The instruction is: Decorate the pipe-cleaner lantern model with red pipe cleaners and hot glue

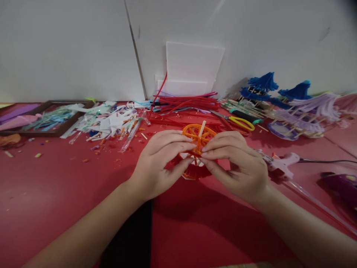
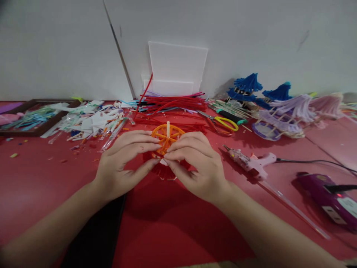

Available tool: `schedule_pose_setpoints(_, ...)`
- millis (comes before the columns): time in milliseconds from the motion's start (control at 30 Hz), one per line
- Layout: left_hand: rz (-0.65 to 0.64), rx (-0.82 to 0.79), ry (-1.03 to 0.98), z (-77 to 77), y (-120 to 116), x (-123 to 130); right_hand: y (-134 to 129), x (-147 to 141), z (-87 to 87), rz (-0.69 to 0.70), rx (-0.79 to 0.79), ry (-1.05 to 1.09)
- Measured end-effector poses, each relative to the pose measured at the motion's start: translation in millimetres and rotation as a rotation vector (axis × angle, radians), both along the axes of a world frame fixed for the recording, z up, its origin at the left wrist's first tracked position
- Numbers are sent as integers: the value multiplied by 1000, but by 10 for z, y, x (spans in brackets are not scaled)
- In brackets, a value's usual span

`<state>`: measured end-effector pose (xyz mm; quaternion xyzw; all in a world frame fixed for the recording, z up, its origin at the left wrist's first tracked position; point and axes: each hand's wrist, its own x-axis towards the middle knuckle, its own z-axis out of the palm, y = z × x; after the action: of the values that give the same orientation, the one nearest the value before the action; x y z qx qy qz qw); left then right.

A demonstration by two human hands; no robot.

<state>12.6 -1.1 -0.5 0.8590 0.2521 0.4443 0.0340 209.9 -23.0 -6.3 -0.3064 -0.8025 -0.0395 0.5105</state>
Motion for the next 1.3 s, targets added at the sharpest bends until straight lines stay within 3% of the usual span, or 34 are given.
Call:
schedule_pose_setpoints(467, -21, 150, 61, -2, 50, -60, 30, 67, -19, 4, 88, -74)
schedule_pose_setpoints(967, 97, -1, -80, -83, -20, 54, 30, 75, -4, -29, 87, -96)
schedule_pose_setpoints(1300, 36, 46, -51, -58, 55, 13, 23, 72, -17, -21, 79, -66)
